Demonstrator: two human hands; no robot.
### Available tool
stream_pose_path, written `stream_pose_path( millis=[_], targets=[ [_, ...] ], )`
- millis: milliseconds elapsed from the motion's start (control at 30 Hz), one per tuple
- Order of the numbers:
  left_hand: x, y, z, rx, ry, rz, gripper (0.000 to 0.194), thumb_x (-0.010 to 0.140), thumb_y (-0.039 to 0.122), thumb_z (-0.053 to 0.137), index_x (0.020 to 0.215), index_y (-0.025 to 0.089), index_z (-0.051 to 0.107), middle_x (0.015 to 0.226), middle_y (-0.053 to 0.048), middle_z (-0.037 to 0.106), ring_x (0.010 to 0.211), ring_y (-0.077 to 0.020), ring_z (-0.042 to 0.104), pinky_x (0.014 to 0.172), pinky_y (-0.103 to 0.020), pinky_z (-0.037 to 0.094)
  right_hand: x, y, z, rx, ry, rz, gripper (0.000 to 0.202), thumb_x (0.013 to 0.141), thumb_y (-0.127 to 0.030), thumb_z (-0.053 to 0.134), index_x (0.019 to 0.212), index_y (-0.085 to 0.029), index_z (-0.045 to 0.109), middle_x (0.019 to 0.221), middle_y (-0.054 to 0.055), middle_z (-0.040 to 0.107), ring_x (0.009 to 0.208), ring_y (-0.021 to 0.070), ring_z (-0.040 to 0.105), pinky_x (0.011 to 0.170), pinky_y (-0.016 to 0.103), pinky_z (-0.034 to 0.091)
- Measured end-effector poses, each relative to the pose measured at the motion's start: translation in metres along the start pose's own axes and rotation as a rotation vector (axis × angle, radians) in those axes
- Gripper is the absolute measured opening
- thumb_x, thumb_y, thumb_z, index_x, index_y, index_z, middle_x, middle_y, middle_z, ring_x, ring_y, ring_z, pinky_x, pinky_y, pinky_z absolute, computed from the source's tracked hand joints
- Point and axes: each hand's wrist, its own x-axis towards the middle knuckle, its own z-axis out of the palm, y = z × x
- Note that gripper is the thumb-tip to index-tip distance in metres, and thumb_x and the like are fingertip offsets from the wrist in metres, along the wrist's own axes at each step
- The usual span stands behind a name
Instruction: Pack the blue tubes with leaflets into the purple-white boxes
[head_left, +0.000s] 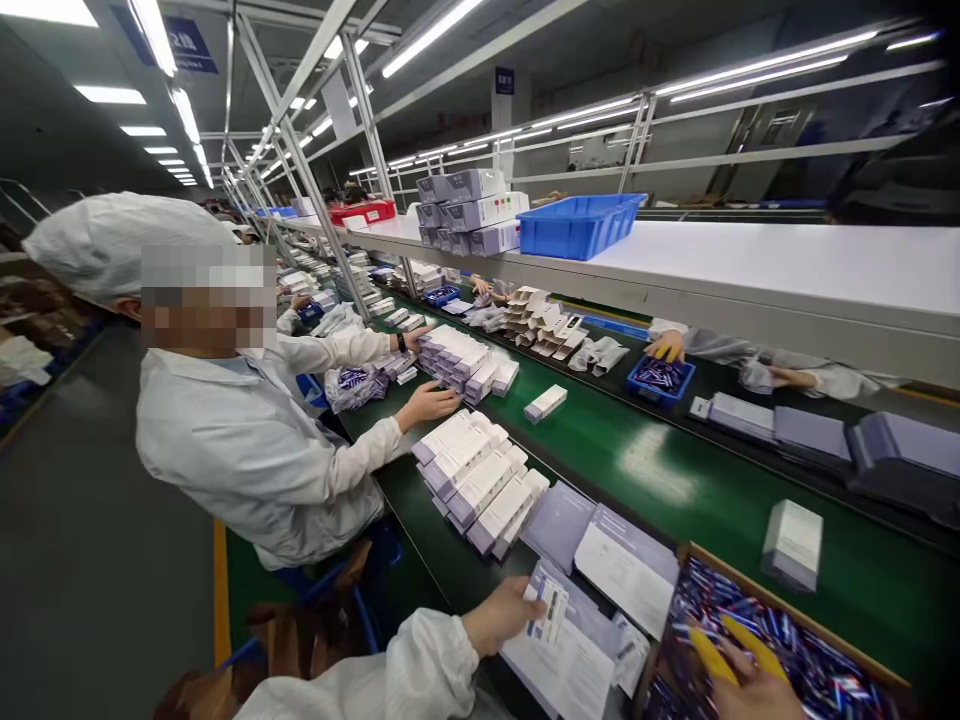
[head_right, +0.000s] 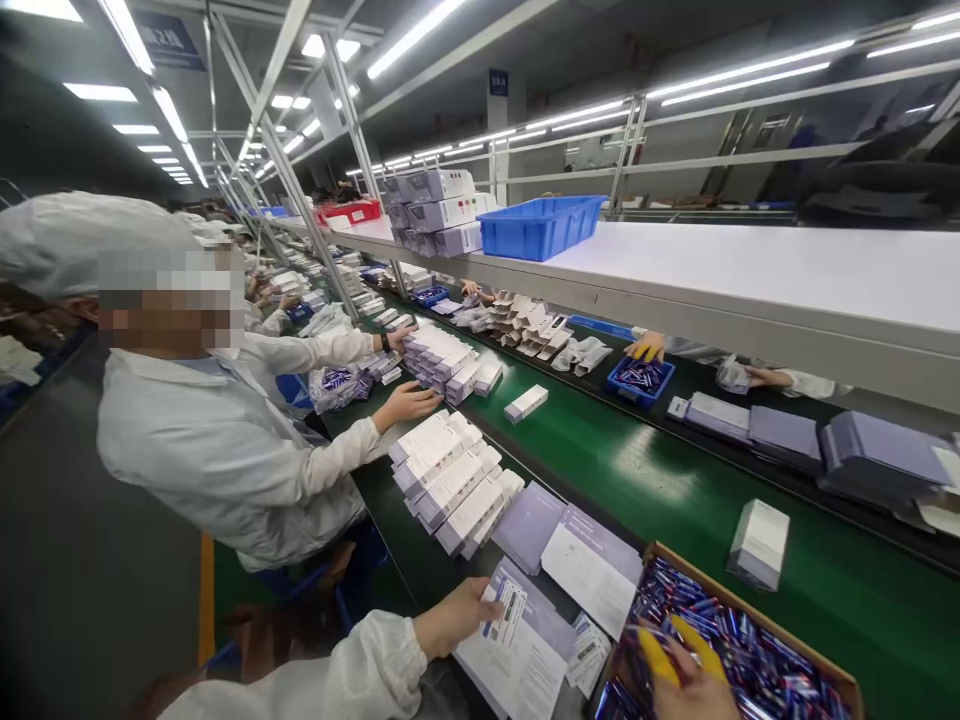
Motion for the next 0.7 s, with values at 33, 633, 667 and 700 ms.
stream_pose_path(
  millis=[33,633,667,700],
  targets=[
    [0.002,0.0,0.003,0.002,-0.012,0.002,0.036,0.048,0.041,0.073,0.07,0.015,0.064,0.065,-0.002,0.062,0.067,-0.0175,0.055,0.066,-0.029,0.041,-0.013,-0.018,0.006,0.195,-0.058,-0.053,0.034,0.055,-0.044,0.059,0.081,-0.022,0.06,0.093,0.01,0.063,0.083,0.0286,0.06,0.075,0.041,0.047],
    [0.013,0.004,0.038,0.049,-0.26,0.029,0.05,0.051,0.055,0.067,0.077,0.013,0.062,0.065,0.001,0.055,0.06,-0.0102,0.045,0.065,-0.025,0.037,-0.054,-0.023,0.058,-0.11,0.17,-0.72,0.022,0.073,-0.035,0.052,0.079,-0.017,0.063,0.076,0.009,0.06,0.074,0.0233,0.053,0.066,0.036,0.045],
    [0.012,0.005,0.037,0.051,-0.267,0.024,0.05,0.049,0.054,0.068,0.078,0.013,0.062,0.066,0.001,0.055,0.06,-0.01,0.045,0.065,-0.026,0.037,-0.055,-0.024,0.058,-0.118,0.19,-0.74,0.023,0.074,-0.036,0.051,0.078,-0.017,0.063,0.074,0.009,0.059,0.072,0.0227,0.053,0.064,0.035,0.045],
    [0.011,0.005,0.037,0.052,-0.274,0.017,0.051,0.047,0.053,0.07,0.078,0.013,0.062,0.066,0.001,0.055,0.06,-0.0099,0.046,0.065,-0.026,0.038,-0.055,-0.024,0.058,-0.116,0.204,-0.761,0.025,0.075,-0.037,0.049,0.076,-0.016,0.063,0.072,0.008,0.059,0.07,0.022,0.053,0.063,0.034,0.044]
  ],
)
